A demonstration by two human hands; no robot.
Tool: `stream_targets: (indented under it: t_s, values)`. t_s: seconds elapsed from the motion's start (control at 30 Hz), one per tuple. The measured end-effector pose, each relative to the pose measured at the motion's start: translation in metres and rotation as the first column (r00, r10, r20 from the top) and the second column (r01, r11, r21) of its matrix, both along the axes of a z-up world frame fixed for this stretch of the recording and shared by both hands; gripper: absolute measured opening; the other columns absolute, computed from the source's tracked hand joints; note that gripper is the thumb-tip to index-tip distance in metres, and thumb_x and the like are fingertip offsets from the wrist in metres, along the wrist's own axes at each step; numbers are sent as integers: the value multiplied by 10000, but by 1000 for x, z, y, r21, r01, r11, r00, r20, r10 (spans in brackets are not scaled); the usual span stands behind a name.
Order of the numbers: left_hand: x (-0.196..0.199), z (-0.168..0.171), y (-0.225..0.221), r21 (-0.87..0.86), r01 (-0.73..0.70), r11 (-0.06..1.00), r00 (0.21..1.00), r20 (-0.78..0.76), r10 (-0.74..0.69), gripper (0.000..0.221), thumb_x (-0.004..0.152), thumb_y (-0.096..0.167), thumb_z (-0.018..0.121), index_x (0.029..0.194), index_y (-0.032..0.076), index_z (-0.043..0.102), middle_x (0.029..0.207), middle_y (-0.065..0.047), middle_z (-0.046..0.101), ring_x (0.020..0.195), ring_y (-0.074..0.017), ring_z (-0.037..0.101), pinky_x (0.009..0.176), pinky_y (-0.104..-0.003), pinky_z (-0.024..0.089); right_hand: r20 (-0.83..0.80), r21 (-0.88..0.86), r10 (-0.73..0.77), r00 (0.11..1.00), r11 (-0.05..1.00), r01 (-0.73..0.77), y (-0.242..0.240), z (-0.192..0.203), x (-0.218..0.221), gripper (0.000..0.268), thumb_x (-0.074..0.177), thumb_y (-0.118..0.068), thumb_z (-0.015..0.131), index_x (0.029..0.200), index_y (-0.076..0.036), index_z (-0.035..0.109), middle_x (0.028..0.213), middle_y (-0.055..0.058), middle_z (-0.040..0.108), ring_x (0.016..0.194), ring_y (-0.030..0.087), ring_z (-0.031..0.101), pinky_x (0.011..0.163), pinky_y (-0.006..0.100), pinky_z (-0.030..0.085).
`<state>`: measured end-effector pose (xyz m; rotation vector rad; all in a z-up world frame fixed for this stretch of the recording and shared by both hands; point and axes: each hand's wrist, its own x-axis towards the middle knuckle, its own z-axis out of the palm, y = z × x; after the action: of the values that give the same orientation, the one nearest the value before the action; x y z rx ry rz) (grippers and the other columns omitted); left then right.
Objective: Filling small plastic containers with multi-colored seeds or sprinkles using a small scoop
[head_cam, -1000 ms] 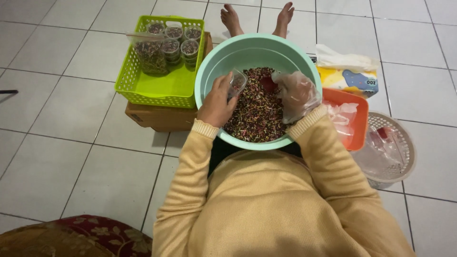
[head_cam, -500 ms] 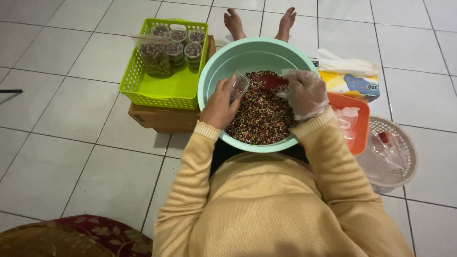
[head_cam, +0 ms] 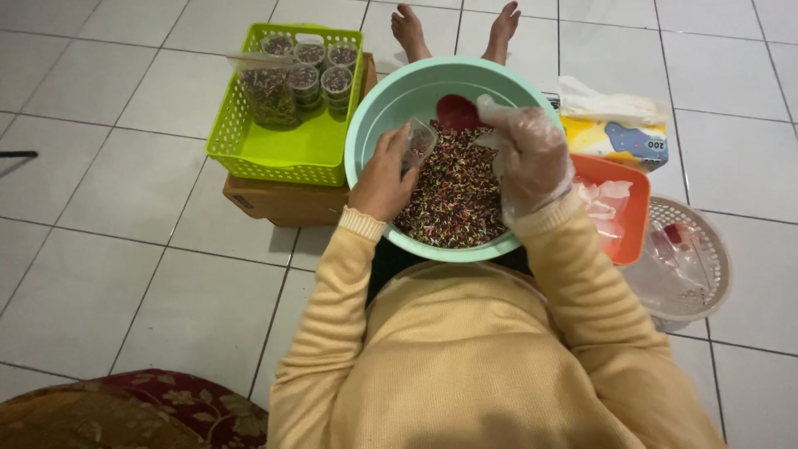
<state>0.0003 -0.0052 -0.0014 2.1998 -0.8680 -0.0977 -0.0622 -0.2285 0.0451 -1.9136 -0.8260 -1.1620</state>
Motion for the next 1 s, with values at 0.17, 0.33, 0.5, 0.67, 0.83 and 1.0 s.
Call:
stream_targets:
  t_s: [0.17, 0.33, 0.5, 0.67, 0.83, 1.0]
  values:
    - [-1, 3, -1, -40, -23, 999, 999, -39, 22, 696, 965, 22, 597, 1587, -12, 285, 1477, -325, 419, 1245, -520, 586, 1004, -561, 571, 27, -67, -280, 960, 957, 281, -38, -74, 23, 126, 993, 14, 650, 1039, -2, 766, 864, 178, 693, 760, 319, 688, 664, 388, 568]
    - [5, -6, 0, -54, -19, 998, 1000, -25, 17, 692, 982, 17, 577, 1601, 10, 268, 1495, -315, 407, 1270, -519, 569, 988, -544, 587, 141, -208, -872, 468, 436, 875, -38, -101, 13, 107, 1022, -141, 597, 982, -126, 695, 714, 64, 571, 638, 231, 618, 650, 351, 537]
    - [4, -1, -1, -24, -22, 999, 1000, 0, 22, 667, 993, 42, 587, 1586, -5, 285, 1496, -331, 400, 1274, -521, 566, 977, -549, 600, -320, -99, -525, 789, 846, 523, -43, -93, 7, 151, 994, -72, 631, 1005, -124, 772, 761, 82, 690, 699, 235, 695, 659, 338, 566]
    - [-3, 8, 1, -32, -4, 999, 999, -33, 3, 674, 984, 27, 591, 1582, -24, 283, 1488, -349, 403, 1255, -532, 571, 981, -552, 598, -752, -7, -447, 484, 741, 672, -32, -81, 5, 195, 929, -143, 668, 974, -270, 809, 685, -14, 697, 622, 175, 699, 581, 311, 569]
    - [0, 1, 1, -5, 0, 1000, 1000, 17, 0, 671, 986, 61, 588, 1582, -13, 289, 1515, -312, 384, 1277, -538, 548, 990, -589, 576, -780, 129, -339, 526, 735, 666, -18, -42, -6, 211, 900, -134, 639, 943, -245, 812, 550, 1, 643, 476, 138, 676, 438, 304, 550]
    - [2, -5, 1, -27, 13, 1000, 1000, 17, -12, 682, 979, 82, 597, 1576, -17, 285, 1489, -299, 400, 1263, -533, 561, 1005, -587, 565, -502, 237, -247, 829, 882, 407, -6, -4, -18, 217, 976, -124, 625, 1072, -72, 813, 731, 139, 711, 647, 219, 727, 680, 350, 598]
